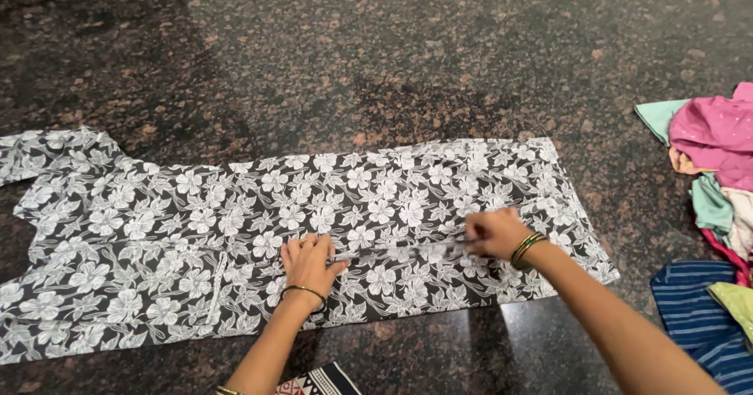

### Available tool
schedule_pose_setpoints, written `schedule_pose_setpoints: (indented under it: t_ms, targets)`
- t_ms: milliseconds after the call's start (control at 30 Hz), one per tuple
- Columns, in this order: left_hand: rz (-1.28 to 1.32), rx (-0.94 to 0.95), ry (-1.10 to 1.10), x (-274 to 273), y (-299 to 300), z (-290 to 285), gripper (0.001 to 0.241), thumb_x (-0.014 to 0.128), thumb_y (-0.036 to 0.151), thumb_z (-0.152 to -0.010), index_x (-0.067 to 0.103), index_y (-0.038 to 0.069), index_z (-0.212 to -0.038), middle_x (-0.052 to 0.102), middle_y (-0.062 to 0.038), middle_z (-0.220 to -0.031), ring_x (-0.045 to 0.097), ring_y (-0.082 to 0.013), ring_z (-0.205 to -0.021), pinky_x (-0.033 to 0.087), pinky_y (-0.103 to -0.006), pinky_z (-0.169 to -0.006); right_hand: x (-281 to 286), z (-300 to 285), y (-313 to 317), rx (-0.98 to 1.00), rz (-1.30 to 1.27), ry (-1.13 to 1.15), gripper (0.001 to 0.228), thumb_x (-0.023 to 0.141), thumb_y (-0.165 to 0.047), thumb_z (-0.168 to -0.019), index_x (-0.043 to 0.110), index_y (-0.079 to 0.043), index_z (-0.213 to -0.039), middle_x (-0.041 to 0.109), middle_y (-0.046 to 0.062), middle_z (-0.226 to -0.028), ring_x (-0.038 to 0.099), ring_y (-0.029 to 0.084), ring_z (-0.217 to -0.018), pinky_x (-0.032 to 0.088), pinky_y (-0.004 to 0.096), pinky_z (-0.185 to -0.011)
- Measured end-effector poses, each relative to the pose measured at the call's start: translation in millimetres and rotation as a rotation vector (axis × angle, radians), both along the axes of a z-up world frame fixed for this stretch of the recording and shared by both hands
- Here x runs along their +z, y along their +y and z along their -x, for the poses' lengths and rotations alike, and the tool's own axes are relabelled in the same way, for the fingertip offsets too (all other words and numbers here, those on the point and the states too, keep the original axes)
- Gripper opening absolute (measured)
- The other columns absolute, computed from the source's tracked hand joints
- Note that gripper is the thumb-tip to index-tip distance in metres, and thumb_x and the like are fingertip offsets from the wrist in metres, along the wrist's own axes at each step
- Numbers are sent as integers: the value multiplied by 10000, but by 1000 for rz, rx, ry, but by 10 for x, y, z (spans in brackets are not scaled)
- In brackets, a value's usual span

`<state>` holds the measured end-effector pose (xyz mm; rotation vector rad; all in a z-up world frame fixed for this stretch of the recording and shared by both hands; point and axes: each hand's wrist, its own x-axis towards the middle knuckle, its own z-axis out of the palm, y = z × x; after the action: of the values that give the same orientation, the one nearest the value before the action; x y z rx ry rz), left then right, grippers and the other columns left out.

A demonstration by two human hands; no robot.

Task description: The person folds several garments on the floor, including a black and white floral top, a maroon patterned top, and a light green top. Each garment is smoothed, folded into a compact rectangle, and placed on a stack on the bed.

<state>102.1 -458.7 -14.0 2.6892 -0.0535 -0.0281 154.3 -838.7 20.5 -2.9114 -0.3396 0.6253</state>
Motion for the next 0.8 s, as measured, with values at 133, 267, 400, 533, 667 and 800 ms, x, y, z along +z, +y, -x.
schedule_pose_setpoints:
  t_ms: [133, 267, 400, 533, 667, 800]
  targets:
    - [-55, 1, -195, 35, -88, 76, 384, 808, 261, -767, 600, 73, -1030, 540, -143, -1174, 465, -370, -1181, 199, -625, -1140, 13, -73, -198, 63, -62, -632, 177, 729, -177, -763, 650, -170, -920, 700, 1, -952, 637, 227, -983, 380, 479, -931]
    - [-242, -220, -412, -59, -164, 251, 356, 660, 46, -807, 613, 81, -1158, 539, -140, -1325, 486, -361, -1269, 296, -504, -1218, -299, 98, 91, -130, 340, -604, 264, 653, -31, -814, 652, -147, -1051, 674, 58, -1041, 622, 211, -972, 472, 385, -882]
    - [-93, -491, -290, -170, -297, 412, 389, 606, 359, -980, 585, 152, -1309, 459, -113, -1465, 381, -354, -1398, 183, -612, -1207, -681, 626, 495, 90, -171, -464, 352, 514, -340, -1032, 518, -211, -1359, 505, 49, -1454, 475, 238, -1350, 398, 460, -1155]
    - [-125, -424, -304, -146, -285, 499, 546, 509, 494, -968, 457, 331, -1486, 283, -72, -1614, 204, -405, -1463, 123, -683, -1122, -647, 843, 158, -114, 62, -284, 754, 302, -708, -949, 167, -352, -1600, 53, 43, -1690, 71, 282, -1537, 66, 587, -1209]
    - [-188, -400, -414, -11, -284, 563, 587, 476, 565, -959, 383, 402, -1515, 227, -28, -1631, 126, -446, -1468, 71, -766, -1052, -490, 755, -431, -489, 212, -214, 822, 209, -805, -888, 90, -422, -1606, -32, 6, -1716, 22, 311, -1556, 36, 610, -1197]
    - [-209, -388, -231, 155, -348, 527, 586, 491, 568, -928, 455, 376, -1480, 247, -60, -1619, 119, -461, -1487, 21, -809, -1068, -429, 525, -583, -613, 322, -220, 886, 271, -805, -925, 143, -280, -1627, 52, 107, -1683, 68, 419, -1520, 73, 650, -1150]
